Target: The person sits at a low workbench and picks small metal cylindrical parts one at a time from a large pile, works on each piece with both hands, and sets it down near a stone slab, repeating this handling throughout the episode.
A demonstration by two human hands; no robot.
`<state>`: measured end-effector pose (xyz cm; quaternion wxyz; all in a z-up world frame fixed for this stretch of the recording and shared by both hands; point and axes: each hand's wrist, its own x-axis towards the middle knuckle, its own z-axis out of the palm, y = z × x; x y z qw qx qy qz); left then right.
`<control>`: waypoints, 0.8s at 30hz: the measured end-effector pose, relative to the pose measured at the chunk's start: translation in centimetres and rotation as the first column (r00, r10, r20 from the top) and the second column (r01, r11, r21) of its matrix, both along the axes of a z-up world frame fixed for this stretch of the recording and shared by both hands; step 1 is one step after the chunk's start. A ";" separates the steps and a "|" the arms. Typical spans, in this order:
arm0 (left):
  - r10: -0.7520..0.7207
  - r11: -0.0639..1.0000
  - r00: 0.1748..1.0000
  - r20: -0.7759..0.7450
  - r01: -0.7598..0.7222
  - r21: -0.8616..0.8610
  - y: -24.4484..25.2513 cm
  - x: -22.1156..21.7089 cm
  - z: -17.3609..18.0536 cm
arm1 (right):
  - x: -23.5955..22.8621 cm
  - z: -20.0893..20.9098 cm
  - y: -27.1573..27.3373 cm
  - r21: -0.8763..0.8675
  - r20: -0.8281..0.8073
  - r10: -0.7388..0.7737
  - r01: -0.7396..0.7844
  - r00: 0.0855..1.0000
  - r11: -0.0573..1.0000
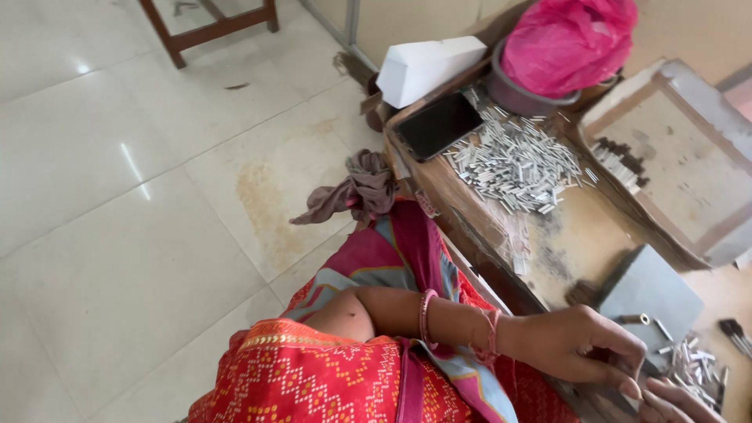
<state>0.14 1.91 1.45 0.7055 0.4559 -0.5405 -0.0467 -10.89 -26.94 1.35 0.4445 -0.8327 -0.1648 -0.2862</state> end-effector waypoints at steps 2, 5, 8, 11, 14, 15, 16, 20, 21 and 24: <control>-0.049 0.999 0.998 0.032 0.049 0.009 0.9 0.0 0.8 | -1.8 1.0 5.5 0.038 -0.018 -0.064 0.065 0.998 0.997; -0.101 0.995 0.988 0.113 0.099 0.027 1.8 -0.1 1.8 | -3.8 2.7 13.3 0.078 -0.042 -0.197 0.199 0.980 0.977; -0.059 0.998 0.987 0.148 0.056 0.029 1.9 -0.2 1.9 | -3.1 4.0 16.8 0.333 0.077 -0.178 0.143 0.981 0.932; -0.311 0.947 0.904 -0.292 0.322 -0.012 1.1 -0.8 0.6 | -2.6 4.1 18.0 0.094 0.179 -0.361 0.349 0.915 0.932; -0.460 0.869 0.734 -0.500 0.487 -0.086 1.9 -0.4 1.4 | -2.1 4.8 18.8 0.055 0.235 -0.398 0.397 0.887 0.916; -0.434 0.876 0.765 -0.475 0.482 -0.025 2.1 0.1 1.3 | -2.0 5.1 18.5 0.036 0.229 -0.378 0.380 0.897 0.924; -0.411 0.880 0.796 -0.445 0.474 0.034 2.2 0.6 1.1 | -1.9 5.4 18.1 0.018 0.221 -0.357 0.362 0.908 0.932; -0.257 0.919 0.937 -0.238 0.313 0.241 3.2 3.1 2.7 | -3.0 7.6 17.7 0.075 0.209 -0.376 0.369 0.903 0.927; -0.047 0.968 0.990 -0.136 0.079 0.239 3.2 4.1 2.7 | -3.2 7.6 17.5 0.148 0.260 -0.424 0.398 0.868 0.905; 0.259 0.950 0.959 -0.117 -0.231 0.212 3.2 7.1 0.9 | -3.1 3.6 15.9 0.125 0.313 -0.541 0.530 0.781 0.839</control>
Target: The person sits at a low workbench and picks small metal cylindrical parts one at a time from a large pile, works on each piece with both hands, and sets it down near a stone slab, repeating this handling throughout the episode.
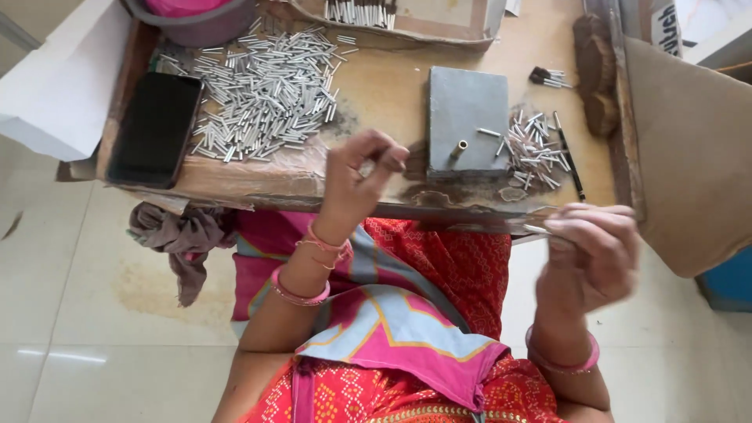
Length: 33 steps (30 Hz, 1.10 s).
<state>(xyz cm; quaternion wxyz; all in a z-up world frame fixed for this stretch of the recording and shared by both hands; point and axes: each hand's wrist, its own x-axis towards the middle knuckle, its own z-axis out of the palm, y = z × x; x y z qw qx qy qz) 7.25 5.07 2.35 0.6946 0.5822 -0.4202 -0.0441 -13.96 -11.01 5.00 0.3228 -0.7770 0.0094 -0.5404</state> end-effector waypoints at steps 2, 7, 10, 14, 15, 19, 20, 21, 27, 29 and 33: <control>0.097 0.995 0.993 -0.071 -0.100 -0.027 -0.2 1.7 -0.9 | 1.5 -1.8 -0.6 -0.103 -0.033 -0.113 0.109 0.993 0.989; 0.176 0.980 0.975 -0.138 -0.161 0.114 -0.1 2.4 -1.1 | 2.0 1.6 1.0 -0.400 -0.327 -0.183 0.039 0.927 0.916; 0.196 0.963 0.980 -0.022 -0.189 0.190 0.2 1.9 0.2 | 2.0 1.1 0.8 -0.307 -0.137 -0.205 0.155 0.969 0.939; 0.197 0.953 0.976 -0.093 -0.169 0.250 -0.1 2.3 0.0 | 4.4 -1.1 0.4 -0.476 -0.391 -0.172 -0.038 0.904 0.879; 0.175 0.941 0.981 0.085 -0.192 0.279 -0.1 2.2 0.4 | 4.5 -0.7 0.5 -0.430 -0.393 -0.133 -0.054 0.910 0.901; -0.007 0.943 0.835 0.551 -0.177 0.281 -0.5 1.6 2.1 | 4.1 -0.3 0.3 -0.319 -0.334 -0.124 0.012 0.934 0.948; -0.017 0.950 0.828 0.561 -0.162 0.268 -1.1 1.6 1.6 | 4.1 -0.8 -0.2 -0.330 -0.321 -0.146 0.034 0.936 0.943; -0.031 0.923 0.810 0.586 -0.201 0.327 -1.4 1.8 1.1 | 4.5 -1.2 -0.8 -0.295 -0.380 -0.042 -0.078 0.924 0.952; -0.057 0.841 0.787 0.614 -0.294 0.455 -2.5 2.6 0.1 | 4.8 -0.2 -5.1 -0.236 -0.276 -0.125 0.059 0.953 0.970; -0.050 0.832 0.787 0.615 -0.308 0.461 -2.8 2.6 0.5 | 6.0 0.7 -6.0 -0.288 -0.232 -0.225 0.154 0.946 0.945; -0.029 0.828 0.781 0.623 -0.331 0.453 -2.8 2.5 0.2 | 8.4 0.8 -4.9 -0.314 -0.288 -0.149 0.054 0.946 0.948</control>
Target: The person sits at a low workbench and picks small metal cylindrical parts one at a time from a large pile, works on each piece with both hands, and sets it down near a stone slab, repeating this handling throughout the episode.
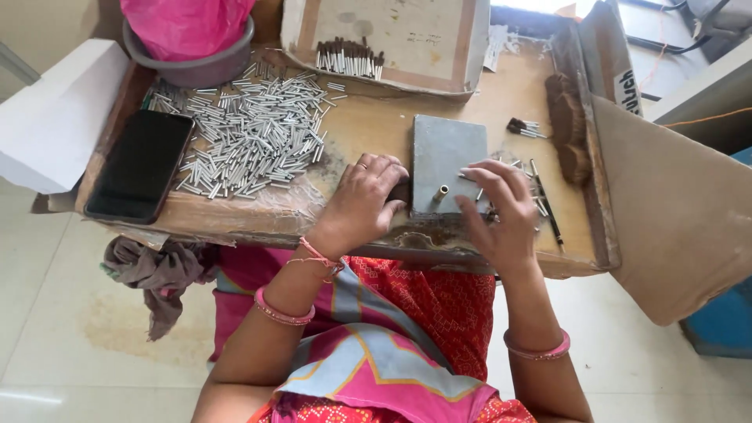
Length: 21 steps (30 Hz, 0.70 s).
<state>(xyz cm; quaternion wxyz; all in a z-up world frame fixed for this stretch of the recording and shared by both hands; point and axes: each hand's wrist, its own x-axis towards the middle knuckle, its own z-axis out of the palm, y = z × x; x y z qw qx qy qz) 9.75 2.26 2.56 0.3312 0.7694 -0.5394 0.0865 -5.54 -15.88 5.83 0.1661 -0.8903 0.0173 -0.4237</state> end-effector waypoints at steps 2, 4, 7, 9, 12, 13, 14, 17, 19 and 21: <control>0.005 1.000 1.000 0.020 -0.005 0.006 0.0 -0.1 -0.1 | 0.6 0.0 0.8 0.099 -0.059 0.097 -0.090 0.994 0.991; 0.005 1.000 0.998 0.068 -0.005 0.010 0.0 -0.1 0.1 | 1.2 0.0 0.8 0.214 -0.139 0.243 -0.211 0.960 0.954; -0.006 1.000 0.995 0.096 0.003 0.031 -0.1 0.0 -0.3 | 2.0 0.0 -0.4 0.113 -0.099 0.211 -0.200 0.973 0.973; -0.007 0.999 0.998 0.064 0.004 0.043 0.2 -0.2 0.2 | 2.3 -0.5 -1.3 0.095 -0.100 0.172 -0.163 0.980 0.982; -0.017 1.000 0.999 0.033 0.017 0.012 0.1 -0.2 0.3 | 2.3 -0.5 -2.1 0.047 -0.098 0.100 -0.096 0.990 0.994; -0.016 1.000 0.999 0.031 0.017 -0.027 0.2 -0.1 0.2 | 2.4 -0.4 -2.1 0.020 -0.098 0.079 -0.077 0.992 0.997; -0.014 1.000 0.999 0.033 0.014 -0.027 0.2 -0.3 0.1 | 2.3 -0.5 -1.8 0.019 -0.096 0.081 -0.079 0.992 0.997; -0.154 0.929 0.868 -0.472 -0.035 -0.368 -0.2 -0.8 -0.3 | 2.2 -0.5 -0.8 -0.116 -0.016 -0.021 0.019 1.000 0.993; -0.346 0.852 0.492 -0.799 -0.192 -0.487 -0.9 -1.7 -1.4 | 1.5 -0.5 0.2 -0.156 0.096 -0.110 0.124 0.989 0.980; -0.365 0.832 0.497 -0.787 -0.207 -0.516 -2.0 -1.8 -1.5 | 0.9 -0.1 1.6 -0.101 0.097 -0.077 0.086 0.992 0.991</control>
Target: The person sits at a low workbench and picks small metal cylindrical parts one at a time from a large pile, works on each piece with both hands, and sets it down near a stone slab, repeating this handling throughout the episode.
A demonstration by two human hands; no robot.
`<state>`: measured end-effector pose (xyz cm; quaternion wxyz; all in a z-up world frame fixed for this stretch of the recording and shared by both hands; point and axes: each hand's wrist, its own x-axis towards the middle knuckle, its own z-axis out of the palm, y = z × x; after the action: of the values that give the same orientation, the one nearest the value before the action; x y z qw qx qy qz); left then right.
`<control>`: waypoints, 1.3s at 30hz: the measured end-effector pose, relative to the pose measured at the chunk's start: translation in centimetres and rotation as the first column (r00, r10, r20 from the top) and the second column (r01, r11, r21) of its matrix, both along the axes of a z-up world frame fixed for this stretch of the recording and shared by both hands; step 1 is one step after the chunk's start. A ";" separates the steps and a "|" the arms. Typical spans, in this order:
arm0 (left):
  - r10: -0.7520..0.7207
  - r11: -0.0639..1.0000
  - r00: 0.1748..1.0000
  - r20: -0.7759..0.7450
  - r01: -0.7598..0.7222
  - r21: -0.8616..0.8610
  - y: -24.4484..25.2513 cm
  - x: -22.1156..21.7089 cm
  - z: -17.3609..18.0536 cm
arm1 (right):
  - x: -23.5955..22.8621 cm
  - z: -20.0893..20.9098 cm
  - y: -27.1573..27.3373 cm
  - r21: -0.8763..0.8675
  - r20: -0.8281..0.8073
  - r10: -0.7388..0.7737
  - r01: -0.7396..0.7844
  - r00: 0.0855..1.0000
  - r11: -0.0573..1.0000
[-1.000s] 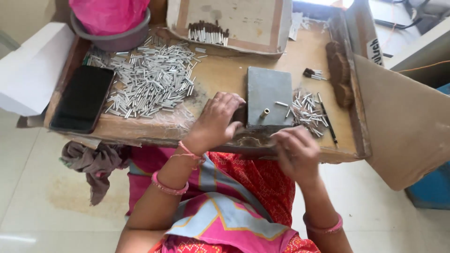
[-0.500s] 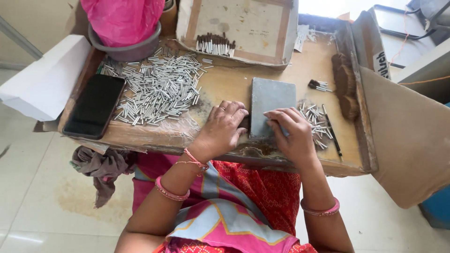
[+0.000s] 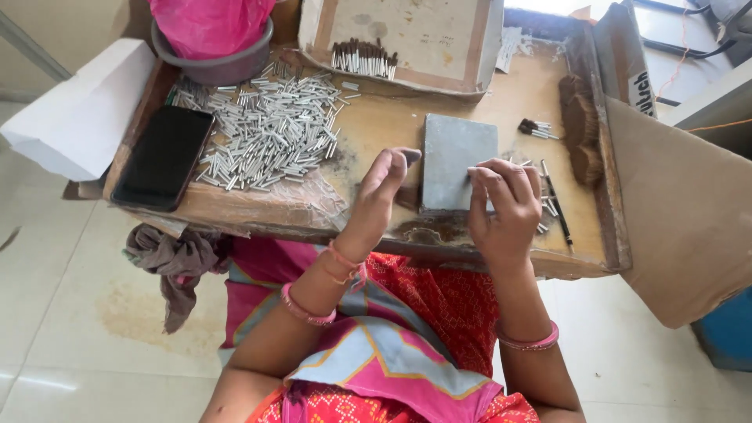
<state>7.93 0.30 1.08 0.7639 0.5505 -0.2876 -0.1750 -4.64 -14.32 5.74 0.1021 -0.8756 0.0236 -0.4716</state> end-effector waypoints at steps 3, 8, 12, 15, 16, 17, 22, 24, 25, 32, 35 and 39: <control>0.033 0.993 0.998 -0.049 -0.038 -0.108 -0.8 -0.6 -0.8 | -0.3 -0.5 2.2 0.132 -0.020 0.121 -0.118 0.992 0.984; -0.053 0.933 0.982 -0.181 -0.016 -0.360 -2.3 0.2 -2.9 | 0.9 -0.6 3.7 0.223 -0.126 0.260 -0.228 0.957 0.948; -0.047 0.937 0.971 -0.233 -0.038 -0.347 -2.8 0.7 -2.8 | 2.3 -0.7 3.8 0.140 -0.233 0.194 -0.164 0.953 0.976; -0.120 0.929 0.946 -0.301 0.000 -0.371 -2.8 0.9 -2.5 | 3.1 -0.5 3.8 0.096 -0.315 0.130 -0.104 0.940 0.990; -0.134 0.921 0.937 -0.321 -0.002 -0.391 -2.8 0.9 -2.5 | 3.2 -0.5 3.7 0.073 -0.366 0.101 -0.080 0.925 0.994; -0.136 0.921 0.937 -0.323 0.000 -0.389 -2.4 1.0 -2.3 | 3.4 -0.1 3.8 0.075 -0.367 0.099 -0.077 0.925 0.994; 0.250 0.960 0.869 0.426 -0.281 0.010 1.5 0.3 0.8 | 3.7 -0.2 3.9 0.034 -0.473 0.063 -0.053 0.879 0.998; 0.184 0.957 0.869 0.458 -0.266 0.119 2.5 0.3 1.6 | 3.9 -0.6 3.5 0.029 -0.481 0.062 -0.055 0.875 0.998; 0.116 0.942 0.864 0.491 -0.252 0.222 3.2 0.3 2.0 | 4.0 -0.8 3.4 0.020 -0.479 0.061 -0.058 0.876 0.998; 0.050 0.878 0.618 0.785 -0.402 0.261 2.2 1.2 0.3 | 3.6 -2.0 3.0 0.013 -0.411 0.082 -0.084 0.908 0.996; 0.008 0.835 0.608 0.794 -0.440 0.329 1.2 1.7 -0.6 | 3.4 -2.3 3.0 0.008 -0.357 0.102 -0.106 0.929 0.994; -0.027 0.827 0.653 0.757 -0.411 0.384 1.1 2.0 -0.9 | 2.7 -2.8 2.7 0.147 -0.203 0.183 -0.155 0.962 0.977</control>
<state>9.96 1.43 0.20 0.4166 0.7876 -0.4476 0.0755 -1.91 -11.63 2.97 0.1955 -0.9119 -0.0097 -0.3608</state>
